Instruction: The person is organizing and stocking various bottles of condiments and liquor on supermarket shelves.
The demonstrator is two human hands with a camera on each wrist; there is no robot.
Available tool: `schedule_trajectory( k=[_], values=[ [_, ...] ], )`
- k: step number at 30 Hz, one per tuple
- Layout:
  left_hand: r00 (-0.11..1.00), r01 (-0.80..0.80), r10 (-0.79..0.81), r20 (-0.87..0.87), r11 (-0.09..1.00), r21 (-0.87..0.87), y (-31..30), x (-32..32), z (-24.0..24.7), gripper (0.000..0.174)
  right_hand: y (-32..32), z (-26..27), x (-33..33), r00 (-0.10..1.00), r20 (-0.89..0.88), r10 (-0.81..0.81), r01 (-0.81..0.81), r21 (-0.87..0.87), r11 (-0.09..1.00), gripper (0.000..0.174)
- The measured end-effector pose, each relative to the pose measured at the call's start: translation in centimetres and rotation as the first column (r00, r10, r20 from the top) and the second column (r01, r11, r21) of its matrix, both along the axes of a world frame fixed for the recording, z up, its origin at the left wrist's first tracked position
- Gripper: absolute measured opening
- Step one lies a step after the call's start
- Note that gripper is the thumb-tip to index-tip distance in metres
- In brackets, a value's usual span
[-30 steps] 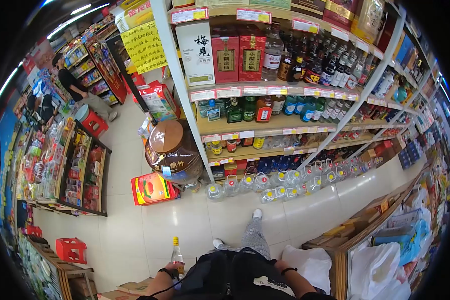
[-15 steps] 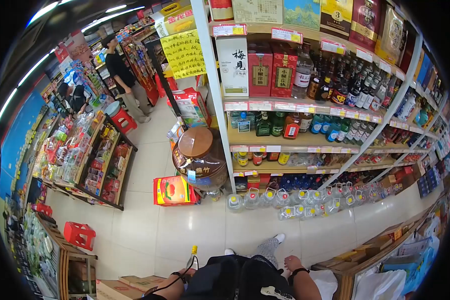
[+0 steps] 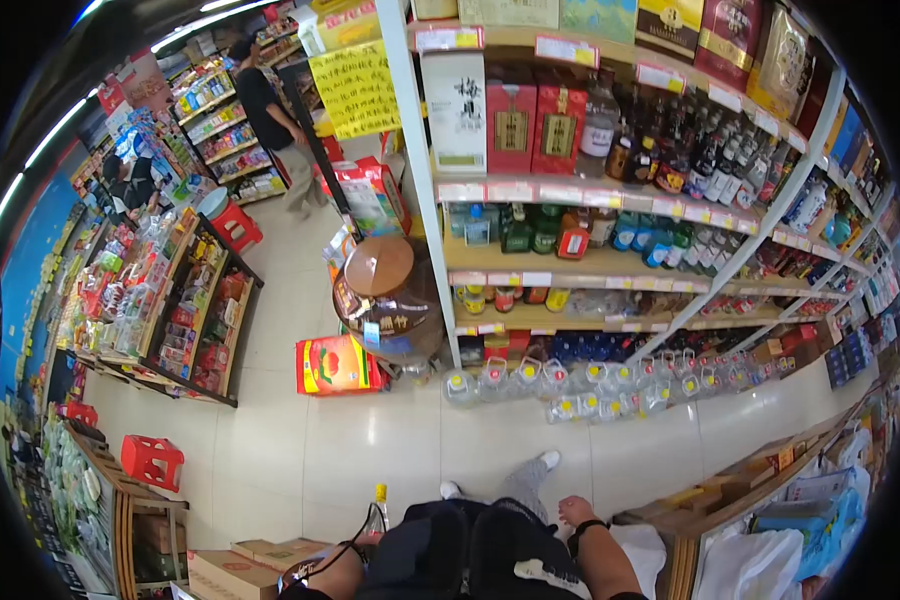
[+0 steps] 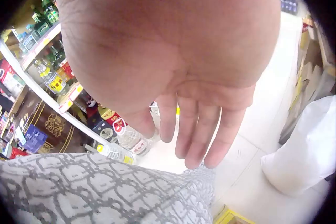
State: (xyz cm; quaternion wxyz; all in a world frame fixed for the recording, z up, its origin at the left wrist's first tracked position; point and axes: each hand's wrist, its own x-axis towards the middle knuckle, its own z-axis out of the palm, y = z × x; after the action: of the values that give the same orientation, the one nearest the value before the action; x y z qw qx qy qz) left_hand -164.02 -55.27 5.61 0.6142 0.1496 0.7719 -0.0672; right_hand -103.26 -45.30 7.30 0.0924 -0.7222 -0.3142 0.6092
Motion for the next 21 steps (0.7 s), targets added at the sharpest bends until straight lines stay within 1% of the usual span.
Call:
schedule_trajectory(
  k=[1,2,3,4,5,6,7,9,10,11,12,13,14,15,16,17,18,20,21],
  values=[
    [1.000,0.005,-0.005,0.007,1.000,0.005,0.7,0.5,-1.0,0.061,-0.7,-0.9,0.4,1.000,-0.026,-0.017,0.017,0.001,1.000,0.026],
    [1.000,0.009,-0.009,0.014,1.000,0.009,-0.6,-0.1,-1.6,0.062,-1.7,-1.4,0.9,0.998,-0.052,-0.034,0.035,0.002,0.999,0.026],
    [1.000,0.012,-0.012,0.019,1.000,0.025,-1.0,-0.1,-2.5,0.062,-1.1,0.4,0.3,0.999,-0.035,0.005,-0.006,-0.018,1.000,0.026],
    [1.000,0.015,-0.016,0.024,0.999,0.041,-1.6,-1.5,-3.2,0.063,-0.6,1.2,-0.2,0.997,-0.044,-0.062,0.060,-0.052,0.997,0.027],
    [0.999,0.027,-0.030,0.042,0.998,0.064,-0.9,-2.1,-4.3,0.063,-2.2,-2.7,1.9,0.998,-0.001,0.060,-0.060,0.019,0.998,0.024],
    [0.998,0.026,-0.029,0.047,0.997,0.075,-1.3,-2.4,-4.6,0.064,-4.2,-8.0,3.5,0.980,0.035,0.193,-0.196,0.072,0.978,0.023],
    [0.998,0.024,-0.028,0.052,0.996,0.086,-1.0,-2.3,-5.1,0.064,-4.4,-9.5,4.2,0.982,0.036,0.188,-0.190,0.060,0.980,0.023],
    [0.998,0.017,-0.024,0.062,0.994,0.108,-1.4,-3.1,-6.1,0.065,-4.8,-10.3,4.8,0.904,0.055,0.424,-0.427,0.106,0.898,0.021],
    [0.998,0.012,-0.020,0.066,0.993,0.120,-1.2,-3.8,-6.4,0.066,-5.0,-10.2,4.8,0.905,0.052,0.421,-0.424,0.096,0.900,0.021],
    [0.997,0.007,-0.016,0.071,0.991,0.132,-2.1,-3.9,-6.8,0.066,-4.6,-9.4,4.5,0.936,0.036,0.349,-0.351,0.078,0.933,0.021],
    [0.997,0.009,-0.018,0.070,0.992,0.128,-2.2,-3.2,-5.1,0.066,-3.9,-9.0,4.2,0.961,0.022,0.276,-0.276,0.066,0.959,0.020],
    [0.998,-0.062,0.062,-0.003,0.997,0.042,-1.4,-2.9,-2.6,0.068,-3.3,-9.8,4.5,0.983,0.000,0.186,-0.185,0.058,0.981,0.024],
    [0.987,-0.139,0.135,-0.083,0.990,-0.038,1.8,-2.0,-0.3,0.071,-3.1,-9.7,4.5,0.983,-0.002,0.184,-0.183,0.054,0.982,0.024],
    [0.972,-0.204,0.190,0.138,0.975,0.093,0.7,-2.3,0.2,0.075,-2.8,-8.9,4.1,0.969,0.029,0.244,-0.245,0.115,0.963,0.020],
    [0.973,-0.201,0.188,0.136,0.975,0.089,0.9,-2.3,0.0,0.075,-2.2,-8.3,3.9,0.952,0.064,0.300,-0.307,0.174,0.936,0.018],
    [0.986,-0.158,0.152,0.073,0.984,0.083,1.4,-2.1,0.6,0.074,0.0,-0.8,0.2,0.986,-0.023,-0.165,0.162,-0.113,0.980,0.018],
    [0.994,-0.114,0.113,0.011,0.991,0.075,1.5,-2.1,1.1,0.073,0.9,-0.6,-0.1,0.985,-0.026,-0.169,0.164,-0.122,0.979,0.018],
    [0.950,-0.226,0.200,0.239,0.970,0.088,1.7,-3.6,-5.9,0.065,2.2,0.1,0.3,0.992,-0.053,-0.112,0.111,-0.012,0.994,0.029],
    [0.983,-0.142,0.133,0.125,0.988,0.059,1.9,-3.4,-5.4,0.056,2.1,0.5,-0.5,0.989,-0.033,-0.142,0.142,-0.015,0.990,0.029]
  ],
)
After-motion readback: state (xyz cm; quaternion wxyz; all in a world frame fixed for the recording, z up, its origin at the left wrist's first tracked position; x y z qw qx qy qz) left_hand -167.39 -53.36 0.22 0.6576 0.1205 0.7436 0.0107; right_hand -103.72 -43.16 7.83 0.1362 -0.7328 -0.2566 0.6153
